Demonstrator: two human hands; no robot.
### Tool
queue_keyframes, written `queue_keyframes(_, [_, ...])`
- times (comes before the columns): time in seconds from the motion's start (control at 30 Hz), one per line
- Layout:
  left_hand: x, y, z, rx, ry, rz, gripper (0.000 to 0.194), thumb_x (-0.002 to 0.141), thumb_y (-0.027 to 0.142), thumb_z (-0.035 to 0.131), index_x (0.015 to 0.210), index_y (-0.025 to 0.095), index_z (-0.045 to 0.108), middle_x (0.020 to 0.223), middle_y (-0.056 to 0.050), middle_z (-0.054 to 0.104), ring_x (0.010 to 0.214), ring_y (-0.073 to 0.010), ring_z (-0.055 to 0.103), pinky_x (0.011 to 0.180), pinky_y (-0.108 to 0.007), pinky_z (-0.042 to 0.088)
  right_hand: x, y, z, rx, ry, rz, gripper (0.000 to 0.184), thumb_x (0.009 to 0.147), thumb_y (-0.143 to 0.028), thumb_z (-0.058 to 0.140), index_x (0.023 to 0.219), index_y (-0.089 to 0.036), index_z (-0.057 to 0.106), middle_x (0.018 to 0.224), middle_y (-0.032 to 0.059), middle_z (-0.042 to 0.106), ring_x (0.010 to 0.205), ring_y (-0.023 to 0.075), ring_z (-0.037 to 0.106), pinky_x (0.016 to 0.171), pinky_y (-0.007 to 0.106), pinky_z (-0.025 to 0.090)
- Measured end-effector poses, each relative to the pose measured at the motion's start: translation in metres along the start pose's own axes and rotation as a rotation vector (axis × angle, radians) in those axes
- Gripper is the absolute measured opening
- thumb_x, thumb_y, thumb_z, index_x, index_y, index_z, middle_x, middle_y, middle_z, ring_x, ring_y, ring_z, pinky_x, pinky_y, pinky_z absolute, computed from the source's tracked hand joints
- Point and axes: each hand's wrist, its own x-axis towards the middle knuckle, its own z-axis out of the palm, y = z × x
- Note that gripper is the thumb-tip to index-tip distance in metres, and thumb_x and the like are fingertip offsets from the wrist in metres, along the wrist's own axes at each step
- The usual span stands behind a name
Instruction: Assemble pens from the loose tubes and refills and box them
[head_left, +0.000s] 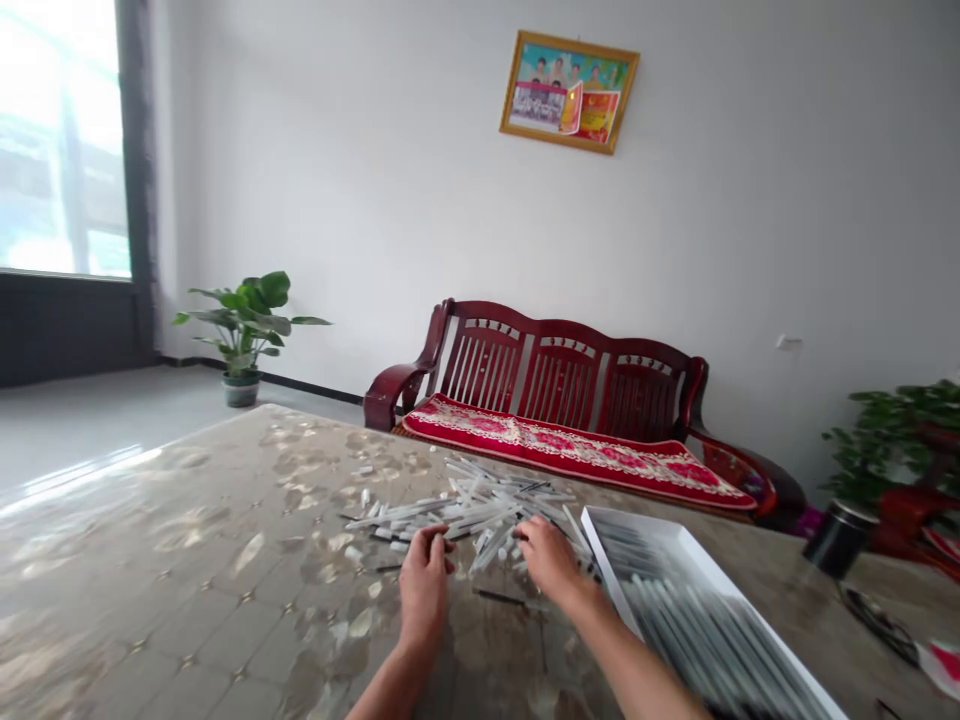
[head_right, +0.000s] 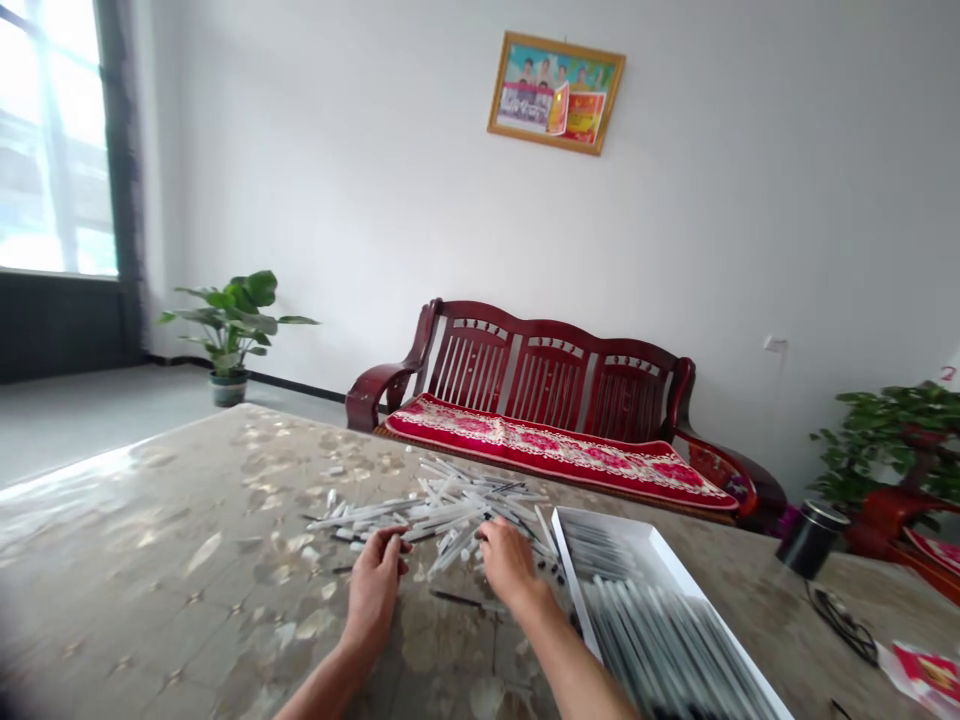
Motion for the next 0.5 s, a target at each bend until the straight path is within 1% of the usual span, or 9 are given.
queue_keyframes(0.1, [0.002, -0.005, 0.002, -0.007, 0.021, -0.011, 0.044, 0.074, 0.056, 0.052, 0.091, 0.018, 0.062, 0.072, -0.002, 0.066, 0.054, -0.0167, 0.058, 0.058, -0.032, 0.048, 0.013, -0.013, 0.009, -0.021, -0.028, -0.064, 0.034, 0.081, -0.01, 0.052, 0.1, -0.025, 0.076, 0.108, 0.0054, 0.071, 0.098, 0.0198, 0.065, 0.083, 0.026, 0.044])
queue_keyframes(0.23, [0.003, -0.009, 0.005, -0.022, 0.048, -0.027, 0.036, 0.077, 0.047, 0.05, 0.095, 0.017, 0.061, 0.077, -0.005, 0.069, 0.055, -0.0174, 0.06, 0.06, -0.033, 0.05, 0.015, -0.026, 0.012, -0.052, -0.106, -0.207, 0.033, 0.077, -0.009, 0.054, 0.092, -0.028, 0.076, 0.101, 0.0011, 0.071, 0.1, 0.0178, 0.063, 0.085, 0.024, 0.043])
queue_keyframes(0.3, [0.003, -0.009, 0.007, -0.025, 0.056, -0.03, 0.034, 0.078, 0.044, 0.05, 0.095, 0.017, 0.061, 0.077, -0.006, 0.07, 0.055, -0.0176, 0.06, 0.06, -0.033, 0.05, 0.012, -0.033, 0.012, -0.122, -0.133, -0.299, 0.034, 0.076, -0.009, 0.054, 0.095, -0.028, 0.075, 0.103, 0.002, 0.069, 0.102, 0.0186, 0.061, 0.085, 0.025, 0.043])
queue_keyframes(0.37, [0.002, -0.009, 0.009, -0.028, 0.062, -0.028, 0.033, 0.078, 0.043, 0.05, 0.094, 0.017, 0.061, 0.076, -0.006, 0.07, 0.055, -0.0175, 0.059, 0.06, -0.033, 0.05, 0.009, -0.038, 0.012, -0.219, -0.141, -0.386, 0.034, 0.078, -0.007, 0.051, 0.097, -0.026, 0.073, 0.104, 0.0043, 0.068, 0.104, 0.0194, 0.06, 0.083, 0.025, 0.043])
queue_keyframes(0.43, [0.002, -0.009, 0.01, -0.032, 0.062, -0.032, 0.032, 0.077, 0.043, 0.051, 0.093, 0.017, 0.062, 0.076, -0.006, 0.069, 0.055, -0.0172, 0.058, 0.06, -0.033, 0.05, 0.007, -0.041, 0.011, -0.309, -0.154, -0.456, 0.034, 0.081, -0.004, 0.048, 0.098, -0.023, 0.07, 0.105, 0.0065, 0.067, 0.103, 0.0201, 0.06, 0.081, 0.026, 0.044])
queue_keyframes(0.5, [0.001, -0.009, 0.011, -0.039, 0.058, -0.043, 0.03, 0.077, 0.041, 0.051, 0.093, 0.018, 0.062, 0.076, -0.005, 0.069, 0.055, -0.017, 0.058, 0.061, -0.033, 0.05, 0.007, -0.042, 0.01, -0.378, -0.18, -0.524, 0.033, 0.081, -0.002, 0.048, 0.101, -0.02, 0.068, 0.106, 0.008, 0.067, 0.101, 0.0208, 0.061, 0.08, 0.027, 0.044])
